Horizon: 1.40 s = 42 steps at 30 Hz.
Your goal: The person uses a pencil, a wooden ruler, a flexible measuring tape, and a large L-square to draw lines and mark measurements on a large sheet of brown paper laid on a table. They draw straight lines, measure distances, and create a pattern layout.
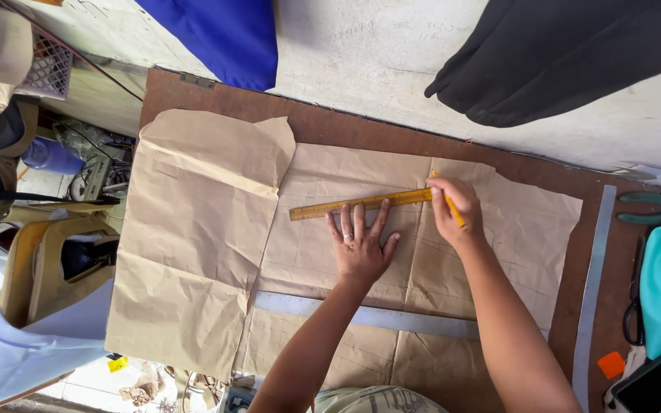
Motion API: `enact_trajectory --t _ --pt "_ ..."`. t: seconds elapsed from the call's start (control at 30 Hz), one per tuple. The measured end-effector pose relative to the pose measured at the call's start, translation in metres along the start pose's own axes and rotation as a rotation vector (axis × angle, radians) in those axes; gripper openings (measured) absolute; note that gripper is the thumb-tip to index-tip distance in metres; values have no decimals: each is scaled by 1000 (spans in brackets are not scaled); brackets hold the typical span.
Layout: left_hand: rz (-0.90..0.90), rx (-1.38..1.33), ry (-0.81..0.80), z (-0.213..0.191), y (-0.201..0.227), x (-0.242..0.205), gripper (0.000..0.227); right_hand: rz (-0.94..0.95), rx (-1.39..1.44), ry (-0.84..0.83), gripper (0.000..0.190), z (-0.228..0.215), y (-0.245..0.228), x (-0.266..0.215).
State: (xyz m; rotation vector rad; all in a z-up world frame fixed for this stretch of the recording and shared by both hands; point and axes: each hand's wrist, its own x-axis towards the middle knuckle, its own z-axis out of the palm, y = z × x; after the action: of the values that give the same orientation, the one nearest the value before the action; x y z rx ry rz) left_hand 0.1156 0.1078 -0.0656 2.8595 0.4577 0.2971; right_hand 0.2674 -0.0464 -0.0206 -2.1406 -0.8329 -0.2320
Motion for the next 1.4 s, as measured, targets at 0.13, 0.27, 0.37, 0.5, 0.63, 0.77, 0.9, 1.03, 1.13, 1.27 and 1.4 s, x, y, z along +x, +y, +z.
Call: enact_trajectory --t 0.13,0.27,0.37,0.5,0.63,0.77,0.9,1.03,1.13,1.27,1.4 --pt "0 -21 -10 1 1 -5 74 -112 -318 -158 27 3 24 -17" --pt "2 -12 -7 3 1 -4 75 -144 -309 -131 21 4 33 -18" --pt "-3 1 -4 2 2 -1 75 -135 -289 -110 17 6 35 -15" --pt "-13 13 12 1 4 2 75 -90 -285 -69 15 11 36 -15" --pt "-8 19 26 3 4 4 78 -80 -289 -60 16 16 44 -19" --pt "-4 23 60 6 3 4 81 -73 -296 -51 16 20 48 -21" --pt "2 17 110 7 2 5 82 -48 -304 -54 16 20 46 -21" --pt "1 16 149 7 3 7 83 -40 -313 -56 15 20 45 -21" --pt "9 25 185 6 3 8 86 -49 -308 -52 15 19 42 -19" --pt "-11 6 -12 5 4 6 85 -70 -395 -93 14 13 26 -13" --pt "-26 30 -118 1 5 7 85 18 97 -156 28 25 -21 14"
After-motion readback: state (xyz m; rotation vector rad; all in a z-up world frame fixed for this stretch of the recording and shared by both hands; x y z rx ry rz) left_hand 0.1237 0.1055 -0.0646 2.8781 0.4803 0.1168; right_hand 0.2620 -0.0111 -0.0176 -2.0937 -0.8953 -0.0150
